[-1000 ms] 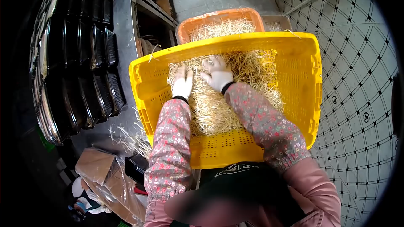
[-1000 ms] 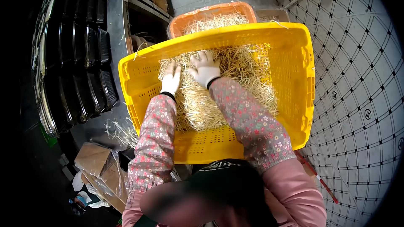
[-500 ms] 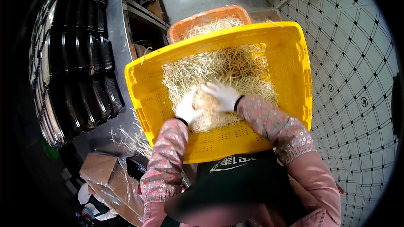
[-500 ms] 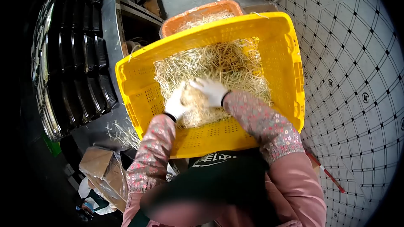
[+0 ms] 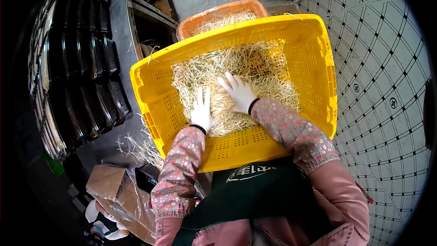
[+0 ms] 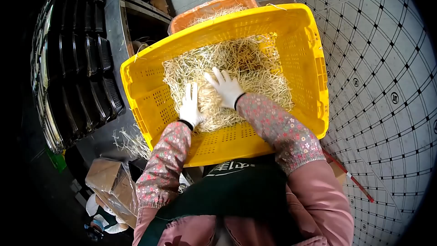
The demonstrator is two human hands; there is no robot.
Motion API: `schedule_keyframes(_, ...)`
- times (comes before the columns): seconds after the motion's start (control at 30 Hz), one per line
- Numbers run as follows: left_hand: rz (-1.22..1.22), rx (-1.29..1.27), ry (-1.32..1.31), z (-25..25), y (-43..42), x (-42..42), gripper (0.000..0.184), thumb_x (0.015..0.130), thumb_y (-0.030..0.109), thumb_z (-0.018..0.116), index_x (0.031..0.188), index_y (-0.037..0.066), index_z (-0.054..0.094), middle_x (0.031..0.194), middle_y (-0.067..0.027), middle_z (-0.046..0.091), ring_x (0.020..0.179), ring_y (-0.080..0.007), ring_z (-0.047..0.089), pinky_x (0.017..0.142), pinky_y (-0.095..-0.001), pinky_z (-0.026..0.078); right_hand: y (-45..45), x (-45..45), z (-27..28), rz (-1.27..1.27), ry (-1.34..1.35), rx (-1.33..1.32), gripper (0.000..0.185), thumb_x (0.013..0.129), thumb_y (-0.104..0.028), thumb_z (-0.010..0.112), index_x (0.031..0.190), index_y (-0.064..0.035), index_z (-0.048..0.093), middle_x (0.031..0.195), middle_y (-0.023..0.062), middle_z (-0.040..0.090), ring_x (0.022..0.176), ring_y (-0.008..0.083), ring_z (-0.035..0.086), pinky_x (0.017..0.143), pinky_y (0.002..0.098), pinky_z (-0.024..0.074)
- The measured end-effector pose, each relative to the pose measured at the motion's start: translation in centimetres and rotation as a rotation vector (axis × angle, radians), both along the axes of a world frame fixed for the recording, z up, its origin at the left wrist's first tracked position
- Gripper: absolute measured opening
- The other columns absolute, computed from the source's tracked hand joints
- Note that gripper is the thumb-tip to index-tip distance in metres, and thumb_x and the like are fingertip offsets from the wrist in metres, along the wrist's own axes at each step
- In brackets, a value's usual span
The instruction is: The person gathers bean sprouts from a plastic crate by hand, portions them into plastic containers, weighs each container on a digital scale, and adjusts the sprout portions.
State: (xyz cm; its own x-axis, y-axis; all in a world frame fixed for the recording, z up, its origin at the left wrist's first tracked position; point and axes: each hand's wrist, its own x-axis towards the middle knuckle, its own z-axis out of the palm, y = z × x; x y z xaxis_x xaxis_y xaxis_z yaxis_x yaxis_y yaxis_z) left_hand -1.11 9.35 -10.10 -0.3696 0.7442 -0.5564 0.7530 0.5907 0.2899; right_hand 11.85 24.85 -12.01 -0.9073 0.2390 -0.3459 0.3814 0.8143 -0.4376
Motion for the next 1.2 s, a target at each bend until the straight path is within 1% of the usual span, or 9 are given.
schedule_keyframes(0.13, 0.177, 0.042, -0.030, -0.8, 1.4, -2.8, 0.090, 0.068, 0.025, 0.077, 0.145, 0.015, 0.031, 0.115, -0.0206, 0.058, 0.090, -0.0366, 0.064, 0.083, -0.0419, 0.051, 3.0, -2.2, 0.5, -0.014, -0.102, -0.114, 0.098, 0.071, -0.032, 0.078, 0.150, -0.0206, 0.020, 0.120, 0.0128, 0.053, 0.110, 0.0307, 0.054, 0.081, 0.0448, 0.0504)
schedule_keyframes(0.33, -0.018, 0.133, 0.068, 4.1, -2.3, -3.5, 0.046, 0.074, 0.027, 0.070, 0.117, 0.015, 0.059, 0.105, -0.0104, 0.063, 0.095, -0.0297, 0.062, 0.078, -0.0408, 0.051, 8.6, 1.2, 2.7, -0.166, 0.028, -0.175, 0.056, 0.081, -0.036, 0.069, 0.132, -0.0286, 0.048, 0.096, 0.0100, 0.063, 0.092, 0.0286, 0.063, 0.078, 0.0427, 0.0515)
schedule_keyframes(0.5, -0.340, 0.388, 0.120, 7.3, -1.7, -2.6, 0.072, 0.061, 0.006, 0.070, 0.128, 0.021, 0.052, 0.109, -0.0040, 0.059, 0.095, -0.0243, 0.058, 0.075, -0.0381, 0.050, 10.3, -0.9, 6.0, -0.243, 0.214, -0.121, 0.062, 0.076, -0.041, 0.072, 0.131, -0.0258, 0.050, 0.099, 0.0099, 0.065, 0.095, 0.0267, 0.064, 0.080, 0.0416, 0.0523)
schedule_keyframes(0.57, -0.359, 0.334, 0.161, 6.2, 0.4, -1.2, 0.077, 0.062, 0.007, 0.071, 0.135, 0.020, 0.048, 0.122, -0.0075, 0.055, 0.102, -0.0260, 0.055, 0.080, -0.0392, 0.047, 8.5, -3.3, 6.7, -0.150, 0.022, -0.201, 0.080, 0.071, -0.042, 0.076, 0.141, -0.0270, 0.040, 0.123, 0.0145, 0.058, 0.110, 0.0299, 0.058, 0.087, 0.0430, 0.0504)
schedule_keyframes(0.67, -0.279, 0.274, 0.196, 4.7, 1.1, 0.0, 0.087, 0.069, 0.021, 0.076, 0.146, 0.020, 0.034, 0.147, -0.0140, 0.035, 0.127, -0.0330, 0.039, 0.101, -0.0496, 0.034, 7.6, -3.4, 4.2, -0.078, -0.026, -0.092, 0.116, 0.061, -0.043, 0.084, 0.152, -0.0282, 0.014, 0.155, 0.0228, 0.017, 0.130, 0.0430, 0.039, 0.099, 0.0535, 0.0402)
schedule_keyframes(0.8, -0.301, 0.194, 0.147, 3.1, -1.5, 1.0, 0.099, 0.063, 0.027, 0.083, 0.147, 0.019, 0.032, 0.152, -0.0191, 0.024, 0.140, -0.0426, 0.019, 0.110, -0.0595, 0.019, 7.2, 1.4, 3.8, -0.354, 0.068, -0.198, 0.122, 0.064, -0.050, 0.082, 0.154, -0.0216, 0.005, 0.156, 0.0251, -0.005, 0.145, 0.0437, 0.003, 0.114, 0.0565, 0.0121)
schedule_keyframes(0.93, -0.332, 0.167, 0.182, 1.2, 1.7, 1.1, 0.100, 0.065, 0.029, 0.081, 0.149, 0.025, 0.028, 0.156, -0.0182, 0.018, 0.143, -0.0445, 0.011, 0.107, -0.0719, 0.009, 2.7, 3.0, 2.0, -0.147, -0.099, -0.097, 0.128, 0.063, -0.054, 0.081, 0.153, -0.0203, -0.002, 0.157, 0.0244, -0.005, 0.143, 0.0479, 0.005, 0.112, 0.0612, 0.0152)
schedule_keyframes(1.1, -0.388, 0.015, 0.178, 1.6, 10.5, -3.5, 0.119, 0.056, 0.031, 0.088, 0.151, 0.025, 0.018, 0.157, -0.0162, 0.013, 0.143, -0.0434, 0.013, 0.104, -0.0727, 0.022, 5.8, 0.2, 0.0, -0.126, -0.166, -0.032, 0.131, 0.062, -0.045, 0.086, 0.153, -0.0191, -0.006, 0.157, 0.0240, -0.002, 0.142, 0.0452, 0.012, 0.105, 0.0607, 0.0316)
schedule_keyframes(1.2, -0.275, -0.014, 0.010, -0.3, 12.2, -5.0, 0.127, 0.051, 0.021, 0.089, 0.152, 0.020, 0.012, 0.151, -0.0177, 0.024, 0.134, -0.0416, 0.032, 0.102, -0.0516, 0.041, 7.6, -1.0, -0.7, -0.183, -0.125, -0.187, 0.122, 0.066, -0.026, 0.084, 0.153, -0.0135, -0.001, 0.150, 0.0252, 0.021, 0.134, 0.0400, 0.034, 0.096, 0.0476, 0.0455)
